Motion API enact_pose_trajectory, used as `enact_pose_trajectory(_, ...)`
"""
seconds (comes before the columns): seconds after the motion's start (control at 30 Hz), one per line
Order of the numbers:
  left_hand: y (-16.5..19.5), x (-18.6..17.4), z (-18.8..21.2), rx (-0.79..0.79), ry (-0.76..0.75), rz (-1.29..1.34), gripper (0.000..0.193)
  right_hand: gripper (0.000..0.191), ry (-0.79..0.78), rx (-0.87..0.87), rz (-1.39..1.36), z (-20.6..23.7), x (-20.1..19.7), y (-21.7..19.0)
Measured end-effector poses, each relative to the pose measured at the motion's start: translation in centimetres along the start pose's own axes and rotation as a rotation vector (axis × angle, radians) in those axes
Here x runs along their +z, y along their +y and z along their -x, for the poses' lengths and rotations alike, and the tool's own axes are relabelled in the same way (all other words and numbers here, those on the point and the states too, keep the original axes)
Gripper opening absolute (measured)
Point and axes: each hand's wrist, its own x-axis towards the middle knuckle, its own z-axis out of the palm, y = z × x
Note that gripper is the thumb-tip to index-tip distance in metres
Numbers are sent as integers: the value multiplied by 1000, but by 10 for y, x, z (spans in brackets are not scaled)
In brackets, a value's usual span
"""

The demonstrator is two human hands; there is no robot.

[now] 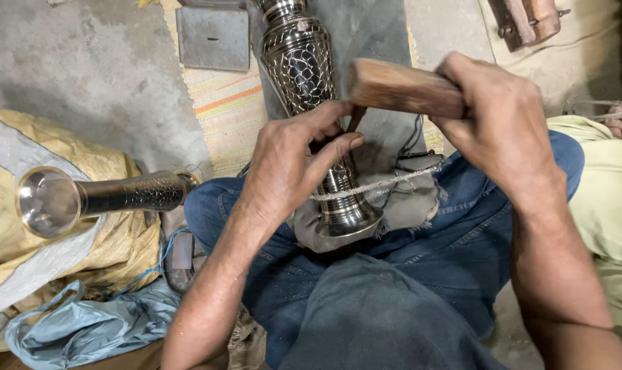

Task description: The person sits cross-legged and uses a metal chisel and wooden mallet to engrave a decorative pattern onto a silver-colored metal vase. The person repeatedly strikes the chisel to create indentations on the vase surface.

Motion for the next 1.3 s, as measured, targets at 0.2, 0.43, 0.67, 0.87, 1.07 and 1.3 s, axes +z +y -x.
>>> enact_pose_trajectory(0.2, 2, -18, -5, 98, -54, 133, 38, 31, 60, 470, -92, 28, 19, 11)
enact_pose_trajectory(0.43, 6, -32, -18, 243, -228, 123, 37, 27, 321, 236, -275, 48, 36, 18)
enact_pose_trajectory(0.67, 13, -31, -27, 239, -357, 94, 38, 25, 339, 40, 192, 66, 53, 22)
enact_pose_trajectory(0.87, 15, -31, -18, 245, -289, 27, 37, 29, 293, 132, 105, 64, 53, 27)
enact_pose_trajectory(1.07, 7, -24, -12, 168, -238, 85, 34, 14, 261, 496, -299, 55, 39, 19)
enact_pose_trajectory(1.3, 0, -19, 0, 109, -91, 158, 39, 8, 166, 113, -105, 22, 20, 8)
